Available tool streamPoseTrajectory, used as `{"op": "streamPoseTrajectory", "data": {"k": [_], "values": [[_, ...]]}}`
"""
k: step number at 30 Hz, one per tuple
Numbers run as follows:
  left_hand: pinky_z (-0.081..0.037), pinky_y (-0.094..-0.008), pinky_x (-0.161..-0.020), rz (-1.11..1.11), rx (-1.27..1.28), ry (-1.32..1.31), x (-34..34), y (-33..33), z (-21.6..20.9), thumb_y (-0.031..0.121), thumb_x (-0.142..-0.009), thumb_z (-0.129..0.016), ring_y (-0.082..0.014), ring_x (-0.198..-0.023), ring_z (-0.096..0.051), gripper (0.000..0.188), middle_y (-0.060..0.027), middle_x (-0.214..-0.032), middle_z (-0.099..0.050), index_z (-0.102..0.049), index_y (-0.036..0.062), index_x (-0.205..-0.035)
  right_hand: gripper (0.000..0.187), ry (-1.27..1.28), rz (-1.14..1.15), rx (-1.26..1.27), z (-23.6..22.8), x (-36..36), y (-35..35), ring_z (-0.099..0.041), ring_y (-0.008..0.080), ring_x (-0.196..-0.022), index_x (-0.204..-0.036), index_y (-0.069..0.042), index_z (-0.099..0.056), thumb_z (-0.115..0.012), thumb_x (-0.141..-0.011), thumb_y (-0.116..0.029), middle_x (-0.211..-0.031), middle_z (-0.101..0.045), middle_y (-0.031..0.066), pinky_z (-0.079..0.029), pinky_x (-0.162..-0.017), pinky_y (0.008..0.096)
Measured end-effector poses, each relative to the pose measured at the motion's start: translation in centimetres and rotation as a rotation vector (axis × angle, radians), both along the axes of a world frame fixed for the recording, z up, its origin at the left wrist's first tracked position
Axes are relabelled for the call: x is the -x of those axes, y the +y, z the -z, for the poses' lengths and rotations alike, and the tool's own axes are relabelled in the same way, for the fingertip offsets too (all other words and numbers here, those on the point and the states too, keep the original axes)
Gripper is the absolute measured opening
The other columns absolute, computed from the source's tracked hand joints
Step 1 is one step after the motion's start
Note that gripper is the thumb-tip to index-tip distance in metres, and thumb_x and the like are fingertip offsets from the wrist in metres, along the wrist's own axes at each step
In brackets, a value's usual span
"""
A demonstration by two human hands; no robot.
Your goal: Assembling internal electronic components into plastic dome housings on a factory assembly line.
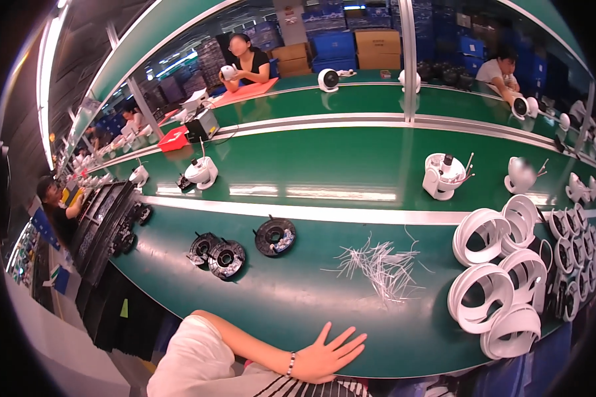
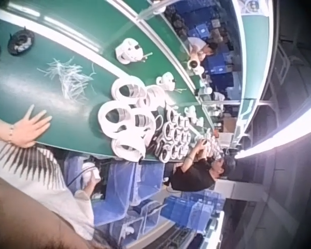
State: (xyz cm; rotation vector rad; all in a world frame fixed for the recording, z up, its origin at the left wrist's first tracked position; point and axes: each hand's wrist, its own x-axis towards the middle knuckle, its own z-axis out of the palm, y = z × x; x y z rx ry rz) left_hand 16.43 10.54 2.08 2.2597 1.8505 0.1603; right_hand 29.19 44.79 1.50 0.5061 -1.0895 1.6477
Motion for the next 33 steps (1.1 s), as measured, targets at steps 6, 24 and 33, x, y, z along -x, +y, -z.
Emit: {"op": "streamPoseTrajectory", "data": {"k": [6,24,33], "values": [[-0.021,-0.0655,-0.088,0.138,-0.028,-0.073,3.1,1.5,1.8,0.028,-0.066,-0.058,-0.0338,-0.128,-0.014,0.074,-0.0187,-0.138,-0.015,-0.029,-0.0026,-0.126,0.055,0.085,0.163,0.054,-0.8,-9.6,-7.6,-0.047,0.0252,-0.099,-0.116,-0.001,-0.044,-0.057,-0.072,-0.032,-0.109,-0.051,0.0132,-0.025,-0.097,0.0451],[-0.012,-0.0668,-0.091,0.359,-0.629,-0.442,6.3,9.2,4.4,0.028,-0.069,-0.064,-0.0443,-0.123,-0.016,0.082,-0.0274,-0.133,-0.014,-0.016,0.0041,-0.13,0.052,0.284,-0.103,0.885,6.8,-3.6,-14.2,-0.039,0.011,-0.06,-0.107,-0.006,-0.046,-0.061,-0.069,-0.039,-0.066,-0.04,-0.0032,-0.035,-0.073,0.0294],[-0.019,-0.0604,-0.094,0.509,-0.576,-0.392,2.1,15.3,1.1,0.028,-0.071,-0.063,-0.037,-0.122,-0.024,0.062,-0.0216,-0.133,-0.024,-0.036,0.0097,-0.124,0.056,-0.415,0.637,0.809,6.7,-5.1,-14.0,-0.045,0.0308,-0.108,-0.129,0.0,-0.025,-0.038,-0.087,-0.034,-0.126,-0.037,0.0172,-0.035,-0.094,0.0401]]}}
